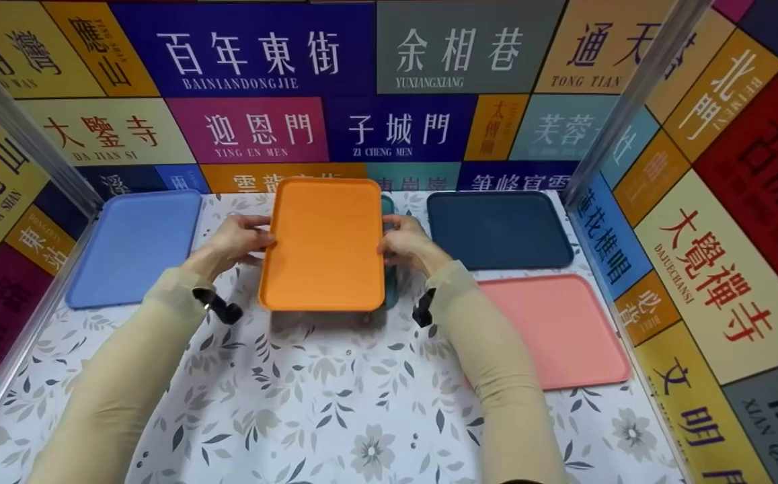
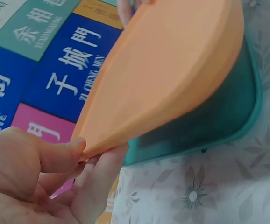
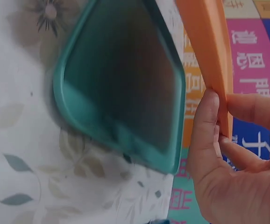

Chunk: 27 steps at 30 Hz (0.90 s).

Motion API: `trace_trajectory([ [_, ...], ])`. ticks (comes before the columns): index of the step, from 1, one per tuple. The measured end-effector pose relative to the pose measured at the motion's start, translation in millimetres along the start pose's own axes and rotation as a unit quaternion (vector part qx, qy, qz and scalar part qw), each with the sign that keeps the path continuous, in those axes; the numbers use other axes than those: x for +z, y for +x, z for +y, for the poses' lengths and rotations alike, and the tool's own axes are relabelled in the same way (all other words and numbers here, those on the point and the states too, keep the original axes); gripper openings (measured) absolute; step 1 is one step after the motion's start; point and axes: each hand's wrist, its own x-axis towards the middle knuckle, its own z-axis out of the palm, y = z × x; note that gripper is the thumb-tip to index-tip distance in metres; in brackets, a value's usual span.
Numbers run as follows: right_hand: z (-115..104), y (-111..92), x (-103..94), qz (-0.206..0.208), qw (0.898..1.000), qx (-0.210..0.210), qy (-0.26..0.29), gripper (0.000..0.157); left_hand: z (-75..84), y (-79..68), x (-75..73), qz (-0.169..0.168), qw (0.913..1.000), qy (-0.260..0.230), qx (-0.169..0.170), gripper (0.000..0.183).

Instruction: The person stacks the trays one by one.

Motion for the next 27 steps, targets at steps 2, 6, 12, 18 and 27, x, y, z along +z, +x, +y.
trace_trajectory([
  [2, 2, 2, -3.7, 0.011, 1.000, 0.002, -0.002, 0.082, 2.8, 4.1, 7.5, 0.013, 0.9998, 0.017, -0.004, 0.056],
  [6, 5, 7, -7.8, 0.029, 0.999, 0.007, -0.013, 0.077, 4.2, 14.2, 21.3, 0.051, 0.9975, 0.041, -0.028, 0.047],
  [12, 7, 14, -9.5, 0.042, 0.998, 0.034, -0.014, 0.077, -1.8, 28.9, 35.1, 0.088, 0.9927, 0.069, -0.044, 0.043],
  [18, 9, 21, -8.9, 0.067, 0.996, 0.055, -0.010, 0.071, -4.1, 41.0, 42.5, 0.097, 0.9885, 0.083, -0.081, 0.039],
  [27, 25, 34, 2.7, 0.116, 0.991, 0.057, -0.021, 0.060, -39.0, 81.6, 46.9, 0.141, 0.9785, 0.139, -0.058, 0.030],
])
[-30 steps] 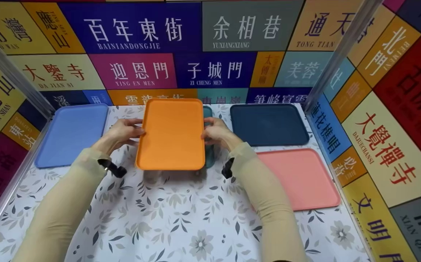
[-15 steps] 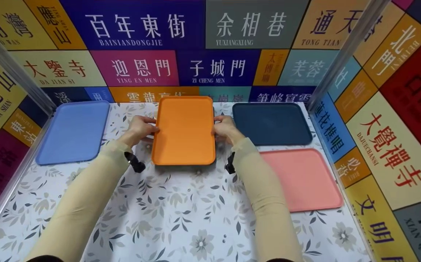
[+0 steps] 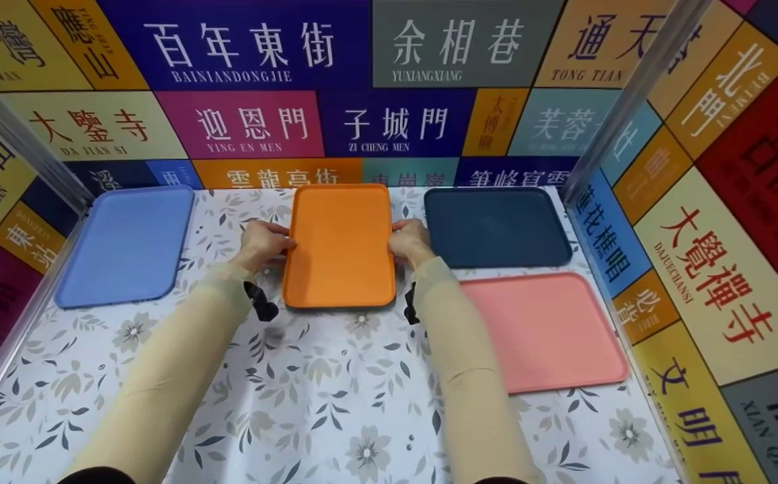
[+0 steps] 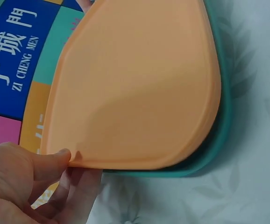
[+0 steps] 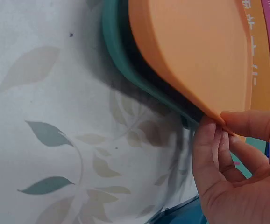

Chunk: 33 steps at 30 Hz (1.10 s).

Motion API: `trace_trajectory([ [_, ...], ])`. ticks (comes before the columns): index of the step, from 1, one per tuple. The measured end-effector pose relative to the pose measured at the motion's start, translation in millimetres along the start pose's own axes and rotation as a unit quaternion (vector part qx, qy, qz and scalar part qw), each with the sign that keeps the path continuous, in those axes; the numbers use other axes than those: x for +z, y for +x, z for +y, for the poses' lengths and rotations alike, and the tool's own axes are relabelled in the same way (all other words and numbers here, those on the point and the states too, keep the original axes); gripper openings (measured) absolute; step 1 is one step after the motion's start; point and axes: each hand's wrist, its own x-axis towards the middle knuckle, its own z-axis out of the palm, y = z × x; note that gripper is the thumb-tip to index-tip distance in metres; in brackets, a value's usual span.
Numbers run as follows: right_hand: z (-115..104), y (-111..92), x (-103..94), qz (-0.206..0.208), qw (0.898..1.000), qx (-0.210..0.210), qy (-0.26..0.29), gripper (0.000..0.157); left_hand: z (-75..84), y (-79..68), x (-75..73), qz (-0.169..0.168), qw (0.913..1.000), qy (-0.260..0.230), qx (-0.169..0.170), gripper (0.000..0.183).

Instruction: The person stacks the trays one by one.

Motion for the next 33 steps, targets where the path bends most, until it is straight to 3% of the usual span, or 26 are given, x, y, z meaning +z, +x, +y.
trace_trajectory([
  [5, 4, 3, 6.4, 0.029, 0.999, -0.005, -0.034, 0.048, -4.8, 1.7, 6.1, 0.028, 0.9988, 0.035, 0.018, 0.028],
  [7, 3, 5, 7.7, 0.038, 0.998, -0.008, -0.050, 0.043, 7.9, -20.3, 1.0, 0.035, 0.9982, 0.044, 0.019, 0.030],
  [11, 5, 14, 9.7, 0.059, 0.993, -0.023, -0.096, 0.039, 8.7, -23.3, 1.3, 0.040, 0.9971, 0.056, 0.033, 0.030],
  [18, 34, 72, 13.5, 0.100, 0.982, -0.032, -0.156, 0.038, 8.4, -24.5, 1.1, 0.049, 0.9961, 0.067, 0.029, 0.029],
  [20, 38, 76, 14.3, 0.107, 0.982, -0.034, -0.153, 0.037, 7.9, -24.5, 1.9, 0.050, 0.9957, 0.073, 0.028, 0.030],
  [25, 23, 43, 16.0, 0.099, 0.985, -0.033, -0.135, 0.040, 6.6, -23.9, 4.4, 0.048, 0.9953, 0.078, 0.030, 0.033],
  [33, 36, 48, 9.8, 0.087, 0.984, -0.042, -0.150, 0.040, 5.2, -23.4, 7.5, 0.021, 0.9971, 0.068, 0.026, 0.036],
])
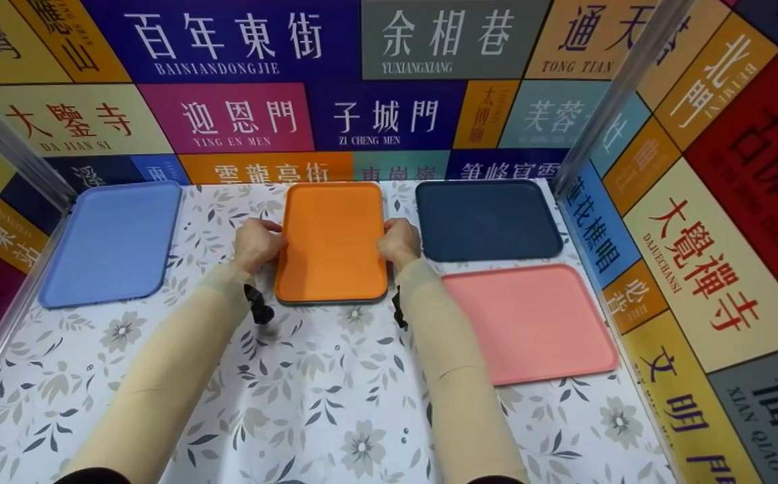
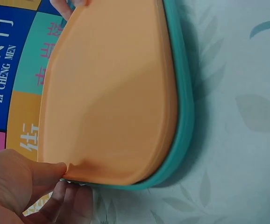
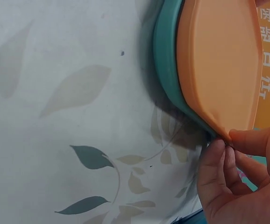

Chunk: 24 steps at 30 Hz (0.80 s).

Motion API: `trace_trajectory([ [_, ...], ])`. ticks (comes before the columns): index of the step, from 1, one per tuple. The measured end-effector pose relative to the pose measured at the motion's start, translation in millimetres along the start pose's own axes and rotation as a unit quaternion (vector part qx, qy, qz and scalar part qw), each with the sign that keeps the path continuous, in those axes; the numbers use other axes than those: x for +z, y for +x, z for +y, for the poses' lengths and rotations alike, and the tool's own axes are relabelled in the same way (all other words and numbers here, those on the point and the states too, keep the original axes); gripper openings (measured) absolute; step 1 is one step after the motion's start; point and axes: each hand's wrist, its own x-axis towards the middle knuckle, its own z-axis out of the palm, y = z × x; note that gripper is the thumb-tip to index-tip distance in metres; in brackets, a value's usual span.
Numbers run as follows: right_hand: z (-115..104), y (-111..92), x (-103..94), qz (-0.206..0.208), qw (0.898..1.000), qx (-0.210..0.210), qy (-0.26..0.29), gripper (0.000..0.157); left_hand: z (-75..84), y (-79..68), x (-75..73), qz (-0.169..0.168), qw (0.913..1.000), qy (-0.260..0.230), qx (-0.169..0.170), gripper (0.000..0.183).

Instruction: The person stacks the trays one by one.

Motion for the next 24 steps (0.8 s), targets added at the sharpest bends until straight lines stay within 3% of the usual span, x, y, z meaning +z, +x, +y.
trace_trajectory([
  [2, -6, -6, -0.7, 0.002, 1.000, 0.005, -0.016, 0.043, -4.6, 6.8, 2.4, 0.003, 0.9999, 0.011, 0.011, 0.035],
  [4, 0, 1, 0.4, 0.001, 1.000, -0.001, -0.022, 0.045, -10.4, 13.5, 4.0, 0.007, 0.9994, 0.020, 0.026, 0.033],
  [8, 16, 21, 3.1, -0.006, 0.999, -0.017, -0.030, 0.048, -12.7, 10.6, 0.2, 0.006, 0.9981, 0.041, 0.045, 0.033],
  [11, 8, 3, -4.9, -0.031, 0.999, -0.019, -0.010, 0.048, -7.8, -5.3, -10.3, -0.016, 0.9987, 0.031, 0.039, 0.032],
  [15, -15, -38, -18.0, -0.056, 0.998, -0.016, 0.007, 0.047, -10.4, -9.8, -15.9, -0.032, 0.9988, 0.021, 0.032, 0.029],
  [17, -14, -41, -21.9, -0.069, 0.997, -0.021, 0.011, 0.046, -10.3, -11.8, -16.9, -0.039, 0.9987, 0.017, 0.027, 0.029],
  [18, -21, -53, -27.1, -0.072, 0.997, -0.020, 0.003, 0.046, -9.6, -12.9, -16.8, -0.041, 0.9987, 0.015, 0.027, 0.028],
  [24, -15, -60, -48.9, -0.105, 0.994, -0.028, 0.020, 0.042, 3.0, -26.0, -14.6, -0.037, 0.9983, 0.010, 0.043, 0.026],
])
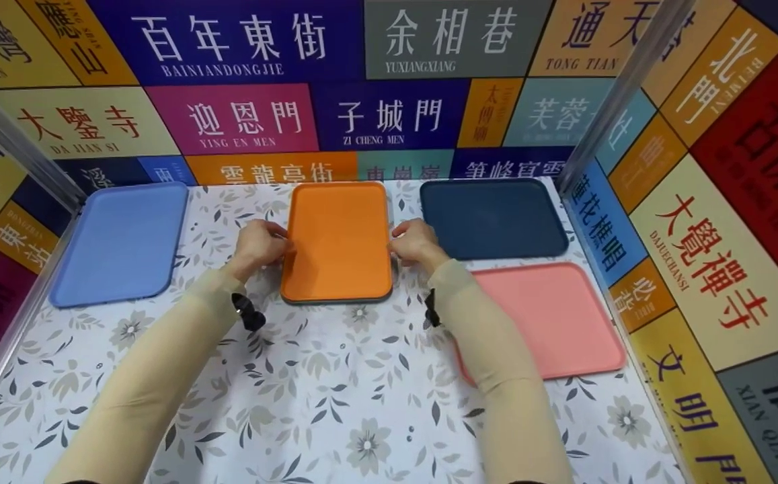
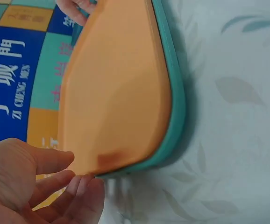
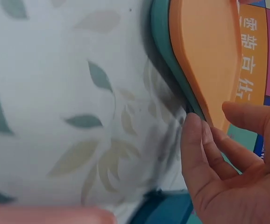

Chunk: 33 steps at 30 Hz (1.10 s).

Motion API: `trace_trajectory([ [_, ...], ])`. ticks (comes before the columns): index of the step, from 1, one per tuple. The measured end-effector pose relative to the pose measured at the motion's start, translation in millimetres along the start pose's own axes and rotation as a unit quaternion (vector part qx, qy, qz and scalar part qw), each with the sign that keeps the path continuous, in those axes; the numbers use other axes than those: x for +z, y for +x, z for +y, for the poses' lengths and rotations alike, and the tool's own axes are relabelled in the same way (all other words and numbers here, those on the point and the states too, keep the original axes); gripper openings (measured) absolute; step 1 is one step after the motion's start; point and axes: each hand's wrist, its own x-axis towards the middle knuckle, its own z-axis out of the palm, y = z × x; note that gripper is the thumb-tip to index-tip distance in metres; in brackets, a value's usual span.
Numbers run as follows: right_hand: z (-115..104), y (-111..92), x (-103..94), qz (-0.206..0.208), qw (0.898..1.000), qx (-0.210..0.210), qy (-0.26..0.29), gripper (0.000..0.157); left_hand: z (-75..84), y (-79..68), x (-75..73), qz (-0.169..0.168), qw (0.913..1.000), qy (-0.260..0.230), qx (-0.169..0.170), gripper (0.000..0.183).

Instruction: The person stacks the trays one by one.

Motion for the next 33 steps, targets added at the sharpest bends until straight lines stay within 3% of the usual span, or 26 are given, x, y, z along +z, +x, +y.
trace_trajectory([
  [7, 7, -15, -32.9, -0.026, 0.999, -0.008, -0.025, 0.048, 25.5, -21.6, 10.6, -0.053, 0.9973, -0.031, 0.040, 0.029],
  [13, 20, -25, -61.6, -0.016, 0.995, -0.046, -0.090, 0.050, 48.9, -43.9, 28.0, -0.081, 0.9939, 0.019, 0.072, 0.025],
  [19, 46, -36, -87.9, -0.012, 0.992, -0.054, -0.115, 0.055, 70.7, -63.9, 49.8, -0.123, 0.9873, 0.057, 0.081, 0.027],
  [30, 98, -57, -131.3, 0.003, 0.989, -0.022, -0.143, 0.065, 94.9, -87.9, 94.8, -0.125, 0.9740, 0.096, 0.163, 0.021],
  [32, 107, -59, -139.8, 0.008, 0.988, -0.011, -0.153, 0.065, 96.6, -86.1, 105.9, -0.128, 0.9711, 0.100, 0.175, 0.021],
  [33, 111, -61, -144.4, 0.009, 0.988, -0.006, -0.157, 0.065, 92.5, -79.0, 119.4, -0.123, 0.9701, 0.100, 0.184, 0.025],
])
